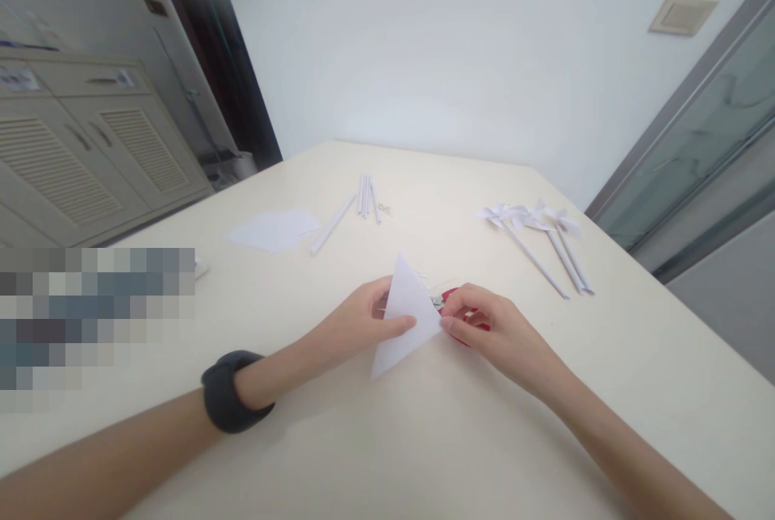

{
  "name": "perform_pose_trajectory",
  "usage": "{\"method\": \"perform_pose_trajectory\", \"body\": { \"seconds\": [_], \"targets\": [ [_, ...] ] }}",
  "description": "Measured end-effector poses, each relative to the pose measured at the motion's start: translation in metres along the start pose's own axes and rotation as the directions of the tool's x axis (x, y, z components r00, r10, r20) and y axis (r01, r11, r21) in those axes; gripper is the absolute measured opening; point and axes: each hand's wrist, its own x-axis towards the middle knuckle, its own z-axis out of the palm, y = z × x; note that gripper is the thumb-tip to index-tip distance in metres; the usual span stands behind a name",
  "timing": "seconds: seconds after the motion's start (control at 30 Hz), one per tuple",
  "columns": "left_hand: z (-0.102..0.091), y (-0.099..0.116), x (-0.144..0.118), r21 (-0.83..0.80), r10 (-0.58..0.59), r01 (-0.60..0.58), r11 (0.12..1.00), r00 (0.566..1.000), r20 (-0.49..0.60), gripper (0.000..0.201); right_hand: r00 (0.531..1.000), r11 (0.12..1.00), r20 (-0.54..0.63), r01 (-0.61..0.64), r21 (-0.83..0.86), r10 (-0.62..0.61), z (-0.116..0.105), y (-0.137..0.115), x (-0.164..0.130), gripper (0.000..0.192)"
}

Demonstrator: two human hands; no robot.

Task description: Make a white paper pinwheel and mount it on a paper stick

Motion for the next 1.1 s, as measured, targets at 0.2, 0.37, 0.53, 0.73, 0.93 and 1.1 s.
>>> {"method": "perform_pose_trajectory", "body": {
  "seconds": [0.2, 0.37, 0.53, 0.73, 0.93, 1.1],
  "targets": [
    [0.0020, 0.0013, 0.0008, -0.099, 0.047, -0.046, 0.994, 0.999, 0.013, 0.038, 1.000, 1.000, 0.007, -0.001, -0.021, 0.001, -0.0028, -0.0034, -0.0009, 0.012],
    [0.0027, 0.0020, 0.0004, -0.057, 0.058, -0.059, 0.997, 0.998, -0.019, 0.030, 1.000, 0.998, 0.031, 0.005, -0.069, -0.002, -0.0001, -0.0037, -0.0012, 0.011],
    [0.0034, -0.0026, -0.0007, 0.068, 0.106, -0.099, 0.993, 0.990, -0.096, 0.028, 0.997, 0.996, 0.076, 0.004, -0.091, 0.003, 0.0043, 0.0002, -0.0010, 0.014],
    [0.0007, -0.0034, 0.0011, 0.110, 0.117, -0.102, 0.989, 0.984, -0.137, 0.040, 0.999, 0.998, 0.041, 0.006, -0.070, -0.003, 0.0016, -0.0022, 0.0008, 0.016],
    [-0.0023, -0.0012, 0.0015, 0.104, 0.072, -0.057, 0.993, 0.986, -0.153, 0.034, 1.000, 0.998, 0.029, 0.004, -0.067, -0.002, 0.0003, -0.0048, -0.0002, 0.016],
    [-0.0015, -0.0032, 0.0038, 0.085, 0.071, -0.064, 0.994, 0.994, -0.080, 0.022, 1.000, 0.997, -0.021, -0.009, -0.079, 0.007, -0.0014, -0.0039, -0.0003, 0.014]
  ]
}}
